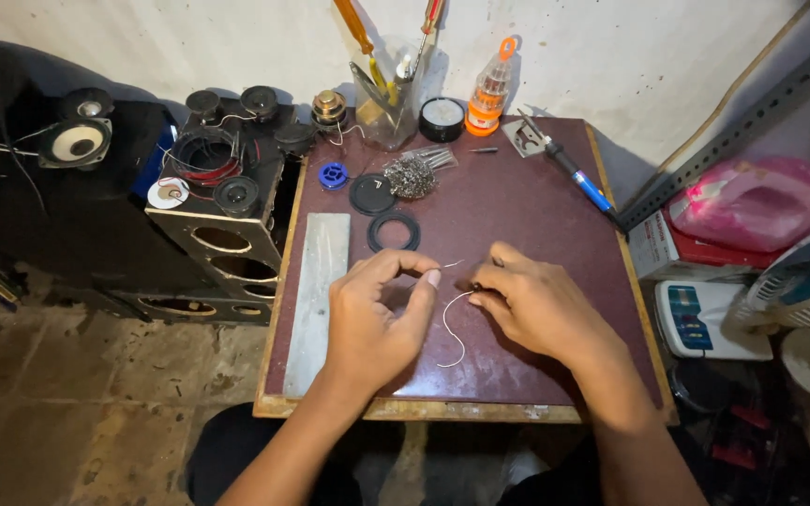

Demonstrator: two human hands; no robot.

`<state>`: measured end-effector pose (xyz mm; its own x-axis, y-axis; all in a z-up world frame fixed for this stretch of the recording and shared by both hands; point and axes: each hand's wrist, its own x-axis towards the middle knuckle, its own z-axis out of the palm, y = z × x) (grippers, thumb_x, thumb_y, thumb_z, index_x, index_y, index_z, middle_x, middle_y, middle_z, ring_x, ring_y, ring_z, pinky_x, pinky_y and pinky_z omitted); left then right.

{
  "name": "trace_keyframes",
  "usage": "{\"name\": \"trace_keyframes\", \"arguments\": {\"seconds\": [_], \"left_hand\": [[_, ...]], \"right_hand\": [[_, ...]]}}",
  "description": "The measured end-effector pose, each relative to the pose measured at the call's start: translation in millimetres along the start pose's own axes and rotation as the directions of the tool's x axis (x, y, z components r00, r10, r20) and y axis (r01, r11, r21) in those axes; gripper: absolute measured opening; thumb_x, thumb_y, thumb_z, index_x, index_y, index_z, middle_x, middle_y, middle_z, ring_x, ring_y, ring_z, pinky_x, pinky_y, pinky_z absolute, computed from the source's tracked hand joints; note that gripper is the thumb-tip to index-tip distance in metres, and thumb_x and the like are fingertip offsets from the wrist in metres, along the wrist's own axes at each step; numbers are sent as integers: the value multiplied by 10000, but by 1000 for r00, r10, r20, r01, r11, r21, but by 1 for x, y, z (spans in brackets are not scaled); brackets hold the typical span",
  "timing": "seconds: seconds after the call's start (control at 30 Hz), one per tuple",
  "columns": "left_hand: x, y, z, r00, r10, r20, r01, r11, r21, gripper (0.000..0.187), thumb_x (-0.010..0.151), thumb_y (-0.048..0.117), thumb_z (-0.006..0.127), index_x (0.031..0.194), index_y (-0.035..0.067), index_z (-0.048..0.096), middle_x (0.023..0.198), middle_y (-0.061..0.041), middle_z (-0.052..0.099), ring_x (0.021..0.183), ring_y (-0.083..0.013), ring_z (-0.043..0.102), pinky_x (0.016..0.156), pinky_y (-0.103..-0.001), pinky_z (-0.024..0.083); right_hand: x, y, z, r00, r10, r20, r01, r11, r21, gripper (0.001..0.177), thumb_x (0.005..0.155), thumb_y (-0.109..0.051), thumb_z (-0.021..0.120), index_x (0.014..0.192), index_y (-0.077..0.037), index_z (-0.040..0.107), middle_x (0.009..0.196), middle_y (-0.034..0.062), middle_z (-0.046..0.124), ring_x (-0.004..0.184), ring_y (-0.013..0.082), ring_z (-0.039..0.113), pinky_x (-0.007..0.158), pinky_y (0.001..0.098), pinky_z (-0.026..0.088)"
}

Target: Soldering wires to a small speaker component on a repair bench.

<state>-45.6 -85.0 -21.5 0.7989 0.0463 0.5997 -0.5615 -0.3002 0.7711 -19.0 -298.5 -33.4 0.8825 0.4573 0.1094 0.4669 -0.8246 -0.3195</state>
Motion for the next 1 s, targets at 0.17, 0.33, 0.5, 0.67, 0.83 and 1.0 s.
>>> {"name": "trace_keyframes", "arguments": {"seconds": [0.17,0.33,0.5,0.67,0.83,1.0], "left_hand": [[1,2,-2,1000,-3,-10,3,1000,-2,100,844,42,717,832,128,767,740,-61,768,763,-327,757,728,-365,562],[7,1,-12,998,-65,24,63,997,47,88,822,61,747,827,144,774,727,-65,757,771,-339,748,729,-376,563],[11,1,-15,995,-75,60,69,993,100,86,802,32,761,820,116,772,709,-79,726,751,-311,730,726,-372,556],[10,-5,-14,993,-104,58,103,995,19,88,828,47,765,848,127,795,713,-62,724,735,-249,717,714,-336,549],[10,-18,-18,990,-137,20,138,989,-61,106,855,57,765,927,118,813,742,-74,722,741,-207,692,711,-325,532],[6,-16,-19,975,-214,57,207,973,102,173,778,68,827,944,115,823,712,-109,743,700,-309,719,651,-376,552]], "right_hand": [[3,-2,7,999,-13,34,13,1000,2,62,897,-212,716,849,-182,692,872,34,624,760,368,720,650,451,570],[-2,-11,-4,995,-21,95,18,999,32,29,870,-206,729,848,-198,714,902,15,657,818,336,737,690,409,575],[-5,-15,-15,982,-70,173,33,977,209,37,845,-143,741,869,-164,762,867,26,746,854,323,768,730,404,589],[-6,3,-22,1000,-5,11,0,906,423,128,815,-100,776,938,-116,806,854,142,780,857,359,766,764,441,585],[-1,61,-10,951,223,-213,-120,903,411,166,799,-75,791,958,-102,829,861,164,787,866,291,754,787,410,564],[22,157,19,715,449,-535,-444,884,149,220,827,-394,868,1023,-315,809,959,-39,752,965,234,729,855,366,559]]}}
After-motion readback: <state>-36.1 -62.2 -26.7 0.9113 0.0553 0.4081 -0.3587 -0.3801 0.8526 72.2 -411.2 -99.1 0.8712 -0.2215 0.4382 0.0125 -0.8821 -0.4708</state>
